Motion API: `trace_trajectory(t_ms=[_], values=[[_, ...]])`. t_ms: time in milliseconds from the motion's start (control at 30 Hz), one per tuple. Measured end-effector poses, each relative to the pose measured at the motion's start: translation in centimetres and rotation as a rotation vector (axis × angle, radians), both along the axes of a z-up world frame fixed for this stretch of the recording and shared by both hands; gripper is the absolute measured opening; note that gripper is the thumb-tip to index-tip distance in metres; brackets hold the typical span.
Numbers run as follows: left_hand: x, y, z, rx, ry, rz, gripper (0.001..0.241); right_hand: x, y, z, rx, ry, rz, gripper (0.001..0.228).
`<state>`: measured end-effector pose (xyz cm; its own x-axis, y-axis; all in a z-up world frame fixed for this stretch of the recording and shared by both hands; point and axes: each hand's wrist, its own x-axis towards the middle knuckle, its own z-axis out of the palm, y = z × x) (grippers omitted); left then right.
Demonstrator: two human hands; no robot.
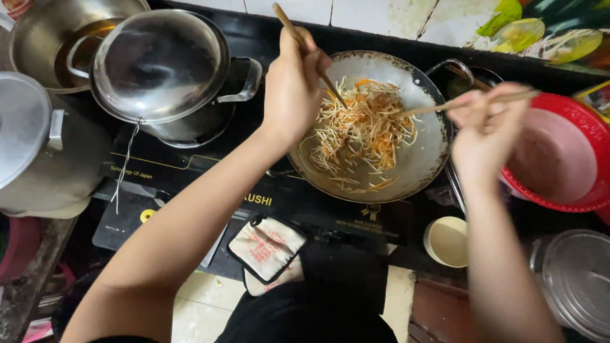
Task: Stir-frying noodles and vegetables in a pan and transferring them to a bowl.
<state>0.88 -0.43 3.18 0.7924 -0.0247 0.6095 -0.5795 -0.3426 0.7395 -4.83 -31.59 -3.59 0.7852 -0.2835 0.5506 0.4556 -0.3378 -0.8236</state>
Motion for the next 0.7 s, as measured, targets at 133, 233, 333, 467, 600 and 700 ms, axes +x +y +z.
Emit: trace_trajectory(t_ms=[133,233,333,467,600,700], values=[[-2.0,0.0,-0.2,0.071,0.016,0.03,0.015,-2.2,3.3,-0.8,0.302,0.052,0.273,0.018],[-4.1,0.0,0.2,0.28,0.008,0.049,0.027,-4.6,4.6,2.1,0.182,0.173,0.205,0.02],[-6.0,-1.4,-0.4,0.3,-0.006,-0.145,0.043,-5.9,7.1,5.3,0.038,0.078,0.175,0.014],[-7.4,-3.8,-2.4,0.395,0.06,-0.214,0.016,-5.7,11.3,8.6,-0.148,0.2,0.282,0.033],[-10.2,-3.2,-1.0,0.315,-0.107,-0.128,0.035,-4.6,8.8,8.3,-0.166,0.364,0.395,0.012],[-15.6,-0.7,0.4,0.266,0.209,-0.143,0.011,-5.8,6.8,12.4,-0.143,0.32,0.395,0.014]])
